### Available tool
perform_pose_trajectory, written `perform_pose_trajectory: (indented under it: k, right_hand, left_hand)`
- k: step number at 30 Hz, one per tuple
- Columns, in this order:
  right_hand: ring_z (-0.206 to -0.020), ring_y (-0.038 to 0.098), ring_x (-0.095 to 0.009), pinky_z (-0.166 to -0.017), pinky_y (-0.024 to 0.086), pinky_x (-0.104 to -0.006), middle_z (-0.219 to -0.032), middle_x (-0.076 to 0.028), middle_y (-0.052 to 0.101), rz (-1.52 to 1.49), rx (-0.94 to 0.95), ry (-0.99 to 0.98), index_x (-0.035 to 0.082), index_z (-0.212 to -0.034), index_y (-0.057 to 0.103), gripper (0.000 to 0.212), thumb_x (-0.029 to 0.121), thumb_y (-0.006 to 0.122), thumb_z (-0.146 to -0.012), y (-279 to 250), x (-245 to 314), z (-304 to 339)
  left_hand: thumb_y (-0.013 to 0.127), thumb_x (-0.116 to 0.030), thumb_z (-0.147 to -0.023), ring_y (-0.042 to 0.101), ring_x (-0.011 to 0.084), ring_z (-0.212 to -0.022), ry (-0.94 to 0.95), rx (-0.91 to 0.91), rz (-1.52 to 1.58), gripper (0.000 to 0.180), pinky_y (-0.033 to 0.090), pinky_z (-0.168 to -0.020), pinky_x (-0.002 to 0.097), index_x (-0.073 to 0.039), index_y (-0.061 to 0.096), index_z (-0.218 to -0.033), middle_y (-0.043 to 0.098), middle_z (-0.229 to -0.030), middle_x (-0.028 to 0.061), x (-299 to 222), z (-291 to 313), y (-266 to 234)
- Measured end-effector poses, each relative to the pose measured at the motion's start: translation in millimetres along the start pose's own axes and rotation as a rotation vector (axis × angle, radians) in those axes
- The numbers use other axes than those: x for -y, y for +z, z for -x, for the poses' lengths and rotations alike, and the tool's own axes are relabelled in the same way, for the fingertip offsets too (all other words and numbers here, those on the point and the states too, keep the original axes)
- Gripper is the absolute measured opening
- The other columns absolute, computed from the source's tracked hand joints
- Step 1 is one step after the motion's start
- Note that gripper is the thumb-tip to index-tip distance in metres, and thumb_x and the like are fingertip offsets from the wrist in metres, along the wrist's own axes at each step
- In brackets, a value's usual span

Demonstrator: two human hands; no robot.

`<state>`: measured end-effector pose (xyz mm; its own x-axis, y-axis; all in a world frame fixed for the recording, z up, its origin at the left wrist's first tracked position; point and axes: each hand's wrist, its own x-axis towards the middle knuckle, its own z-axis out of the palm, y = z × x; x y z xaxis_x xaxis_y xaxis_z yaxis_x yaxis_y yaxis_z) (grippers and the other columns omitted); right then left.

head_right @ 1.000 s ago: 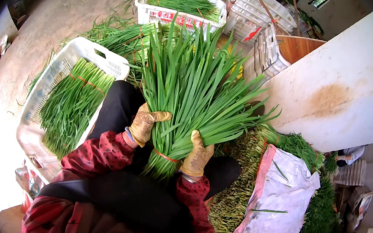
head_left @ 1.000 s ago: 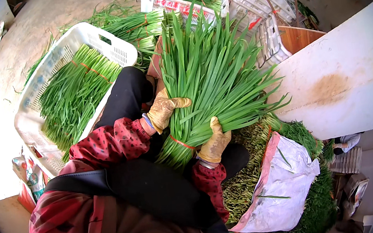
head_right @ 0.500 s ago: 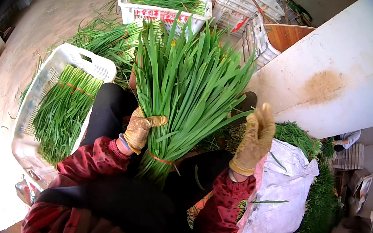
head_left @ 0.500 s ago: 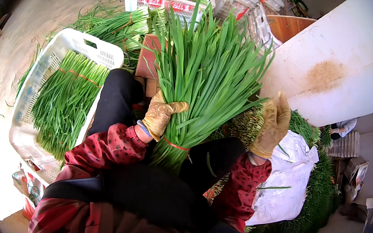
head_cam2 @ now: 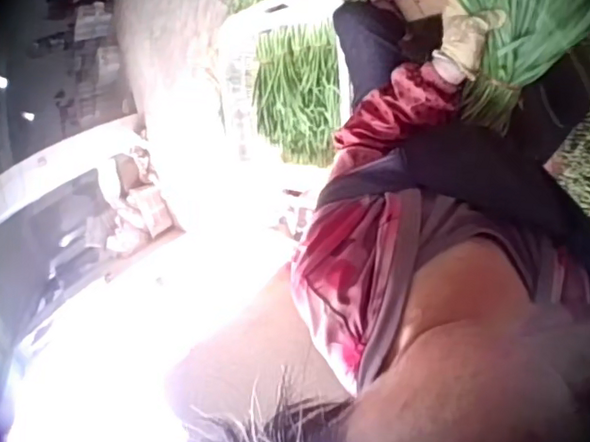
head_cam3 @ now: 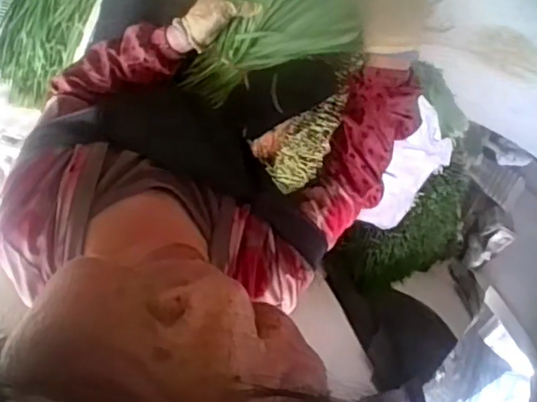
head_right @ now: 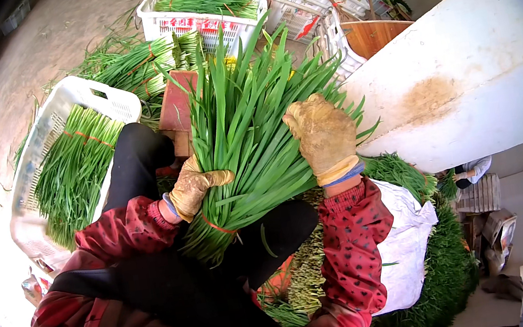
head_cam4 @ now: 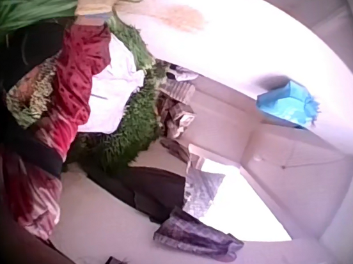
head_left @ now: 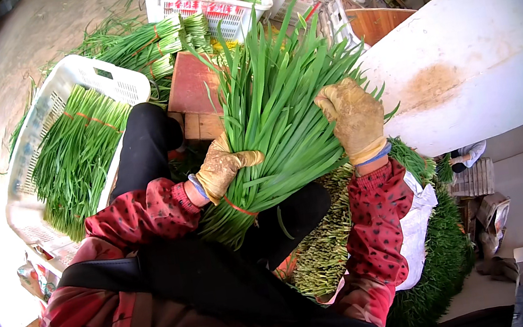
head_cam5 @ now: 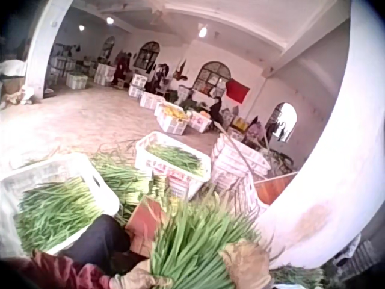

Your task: The person cleans and sorts bundles of chives by hand, trims their root ends with a cleaver on a wooden board, and places the bundles into a plastic crate.

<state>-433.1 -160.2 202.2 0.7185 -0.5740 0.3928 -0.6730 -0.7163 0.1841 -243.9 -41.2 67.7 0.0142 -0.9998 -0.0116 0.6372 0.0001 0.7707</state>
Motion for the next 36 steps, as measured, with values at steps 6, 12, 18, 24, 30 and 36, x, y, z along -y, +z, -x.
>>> perform_pose_trajectory:
  k: [6, 12, 18, 24, 30, 36]
  right_hand:
    - [-0.068, 0.062, -0.026, -0.06, 0.051, -0.0346, -0.086, -0.008, 0.065, -0.285, -0.366, 0.407, 0.011, -0.095, 0.061, 0.014, 0.024, 0.064, -0.092, -9, -32, 6]
    - [-0.067, 0.06, -0.022, -0.06, 0.051, -0.0327, -0.078, -0.005, 0.057, -0.021, -0.205, -0.07, 0.019, -0.109, 0.067, 0.02, 0.016, 0.062, -0.089, -20, 7, -8]
    - [-0.073, 0.063, -0.025, -0.063, 0.051, -0.0355, -0.083, -0.007, 0.059, 0.13, -0.059, -0.034, 0.018, -0.104, 0.065, 0.015, 0.02, 0.057, -0.092, 4, -1, -3]
    - [-0.076, 0.063, -0.027, -0.069, 0.052, -0.0378, -0.085, -0.009, 0.063, -0.429, -0.41, 0.142, 0.012, -0.108, 0.064, 0.016, 0.014, 0.057, -0.093, -16, -24, -12]
    - [-0.075, 0.062, -0.023, -0.066, 0.051, -0.0339, -0.089, -0.006, 0.061, 0.203, 0.006, -0.051, 0.015, -0.108, 0.064, 0.022, 0.006, 0.058, -0.089, -20, 5, -23]
    - [-0.066, 0.056, -0.019, -0.063, 0.051, -0.0309, -0.078, -0.005, 0.061, -0.87, -0.233, 0.551, 0.01, -0.103, 0.067, 0.014, 0.012, 0.056, -0.094, -33, -26, -10]
  left_hand:
    - [0.069, 0.008, -0.078, 0.062, 0.0147, -0.098, -0.011, 0.038, -0.018, 0.047, 0.049, -0.09, 0.0311, -0.003, 0.059, -0.122, 0.067, -0.112, 0.0041, 7, -3, -1]
    - [0.07, 0.008, -0.078, 0.061, 0.0147, -0.102, 0.001, 0.06, 0.009, 0.049, 0.049, -0.091, 0.0306, -0.003, 0.058, -0.124, 0.066, -0.115, 0.004, 12, -5, 4]
    - [0.07, 0.007, -0.079, 0.06, 0.014, -0.102, -0.057, 0.086, -0.013, 0.05, 0.048, -0.091, 0.0308, -0.003, 0.057, -0.126, 0.065, -0.116, 0.0034, 14, -5, 9]
    - [0.07, 0.008, -0.078, 0.06, 0.014, -0.103, -0.062, 0.074, -0.006, 0.051, 0.048, -0.091, 0.0297, -0.004, 0.056, -0.126, 0.065, -0.116, 0.0031, 17, -4, 10]
    - [0.071, 0.008, -0.078, 0.06, 0.0141, -0.105, -0.099, 0.102, -0.03, 0.053, 0.048, -0.092, 0.0297, -0.004, 0.055, -0.127, 0.065, -0.117, 0.0034, 16, -5, 16]
    - [0.07, 0.007, -0.079, 0.06, 0.0142, -0.104, -0.1, 0.124, -0.002, 0.052, 0.048, -0.092, 0.0302, -0.004, 0.055, -0.127, 0.065, -0.118, 0.0039, 15, -3, 12]
